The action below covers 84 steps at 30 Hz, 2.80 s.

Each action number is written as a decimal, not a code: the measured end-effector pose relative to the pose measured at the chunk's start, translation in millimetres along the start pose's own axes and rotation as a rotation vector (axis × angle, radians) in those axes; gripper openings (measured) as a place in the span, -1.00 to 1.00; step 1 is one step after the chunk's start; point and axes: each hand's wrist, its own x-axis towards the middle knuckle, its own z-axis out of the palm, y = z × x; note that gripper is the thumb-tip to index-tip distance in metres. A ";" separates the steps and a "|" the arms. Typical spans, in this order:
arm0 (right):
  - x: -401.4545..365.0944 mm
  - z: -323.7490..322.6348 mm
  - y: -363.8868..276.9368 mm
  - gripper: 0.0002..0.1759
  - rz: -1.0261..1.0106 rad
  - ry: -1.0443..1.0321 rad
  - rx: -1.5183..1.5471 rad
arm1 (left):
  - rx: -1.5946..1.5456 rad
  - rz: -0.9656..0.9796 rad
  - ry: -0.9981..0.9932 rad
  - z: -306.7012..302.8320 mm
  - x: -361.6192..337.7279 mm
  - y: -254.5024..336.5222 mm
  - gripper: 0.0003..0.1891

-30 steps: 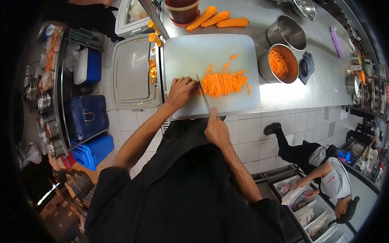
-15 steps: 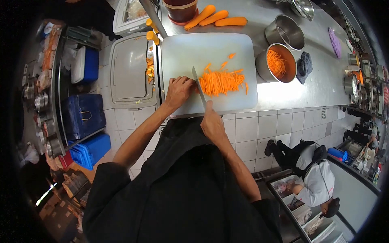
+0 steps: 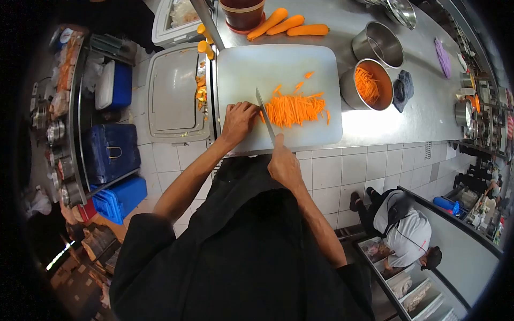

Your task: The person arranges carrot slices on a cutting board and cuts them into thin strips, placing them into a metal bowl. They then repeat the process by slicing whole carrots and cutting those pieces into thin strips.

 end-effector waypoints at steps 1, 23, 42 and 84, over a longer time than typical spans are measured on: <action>3.2 8.1 5.6 -0.61 -0.052 0.035 0.000 | 0.005 0.015 -0.009 -1.7 1.2 -0.7 -0.86; 1.9 -5.2 1.7 -0.55 -0.106 0.009 0.041 | 0.049 -0.009 -0.042 0.1 -0.5 -1.3 -0.81; -0.4 -33.0 12.7 -0.70 -0.008 0.048 0.164 | -0.166 -0.010 -0.180 -36.5 2.5 -6.0 -0.76; -1.5 -44.5 2.0 -0.68 -0.034 -0.014 0.028 | -0.074 -0.187 -0.092 -32.3 2.2 -19.1 -0.77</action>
